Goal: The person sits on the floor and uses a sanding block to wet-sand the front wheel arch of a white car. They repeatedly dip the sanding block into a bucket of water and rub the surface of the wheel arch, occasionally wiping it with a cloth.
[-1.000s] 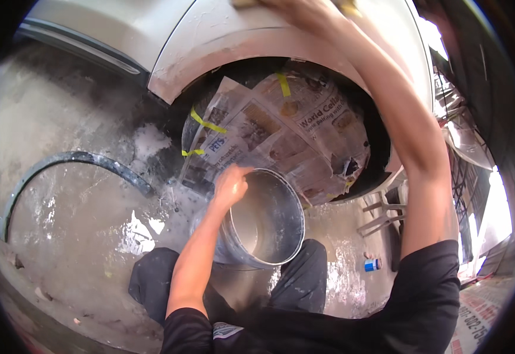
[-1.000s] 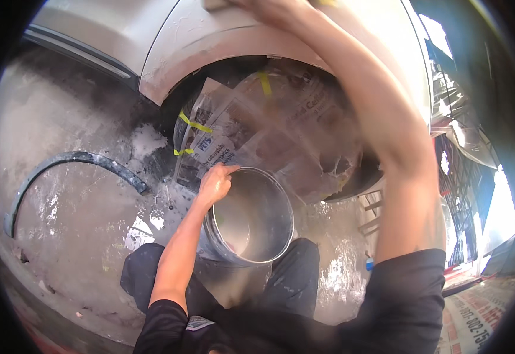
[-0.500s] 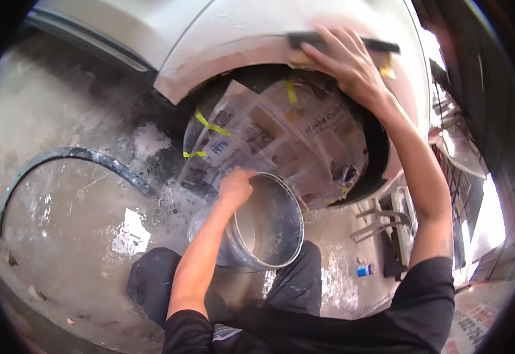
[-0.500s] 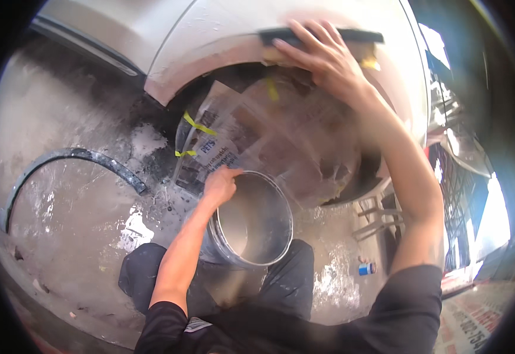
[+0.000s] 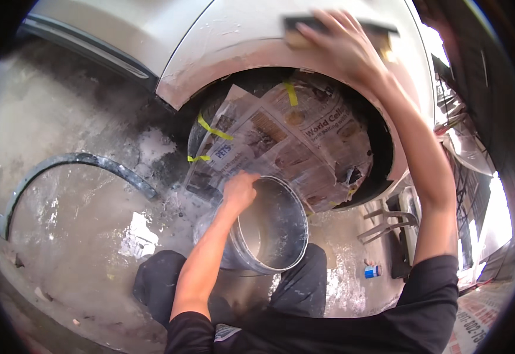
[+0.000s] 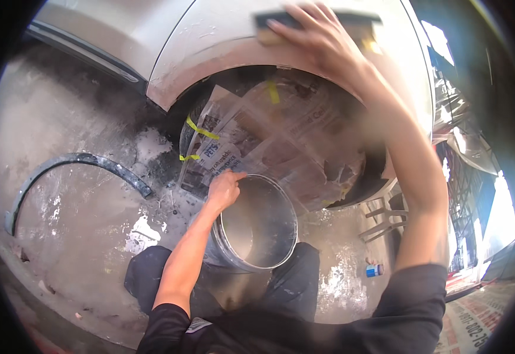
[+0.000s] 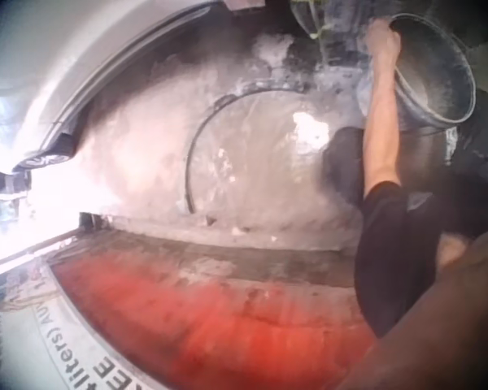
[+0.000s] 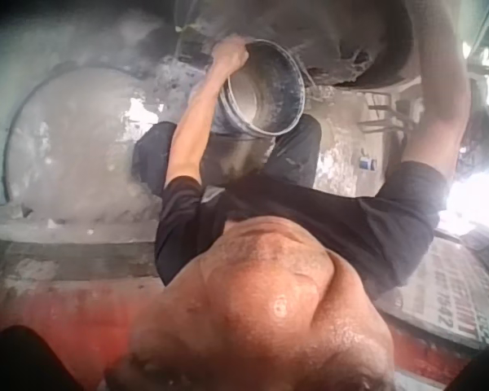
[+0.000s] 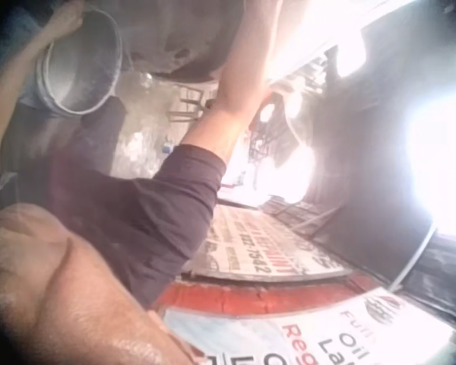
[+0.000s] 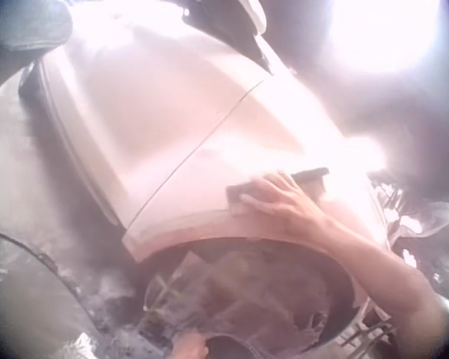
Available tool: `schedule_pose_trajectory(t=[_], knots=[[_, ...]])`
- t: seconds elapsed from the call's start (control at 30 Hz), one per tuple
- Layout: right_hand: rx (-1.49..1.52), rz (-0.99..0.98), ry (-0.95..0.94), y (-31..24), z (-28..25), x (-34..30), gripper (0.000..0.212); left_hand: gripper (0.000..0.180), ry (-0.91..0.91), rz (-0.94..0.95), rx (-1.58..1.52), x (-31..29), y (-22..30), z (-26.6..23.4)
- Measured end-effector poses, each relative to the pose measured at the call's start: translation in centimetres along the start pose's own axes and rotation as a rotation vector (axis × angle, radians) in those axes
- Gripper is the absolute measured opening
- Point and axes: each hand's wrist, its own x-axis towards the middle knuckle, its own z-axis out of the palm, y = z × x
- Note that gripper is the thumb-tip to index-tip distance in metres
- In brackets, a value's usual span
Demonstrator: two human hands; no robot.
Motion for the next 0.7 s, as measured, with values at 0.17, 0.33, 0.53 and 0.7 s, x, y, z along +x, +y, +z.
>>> schedule_pose_trajectory(t=[0.17, 0.33, 0.53, 0.7], knots=[[0.116, 0.005, 0.05, -0.6, -1.6, 7.3, 0.048, 0.043, 0.035, 0.029, -0.048, -0.3, -0.5, -0.9], [-0.034, 0.014, 0.02, 0.1, -1.1, -5.5, 0.068, 0.044, -0.004, -0.023, -0.024, -0.1, 0.7, -0.9], [0.266, 0.196, -0.064, 1.2, 1.1, 9.4, 0.046, 0.045, 0.042, 0.053, -0.066, -0.2, -1.0, 0.2], [-0.03, -0.073, 0.09, -1.6, 0.4, -0.4, 0.056, 0.045, 0.052, -0.012, -0.041, 0.1, -0.7, -0.9]])
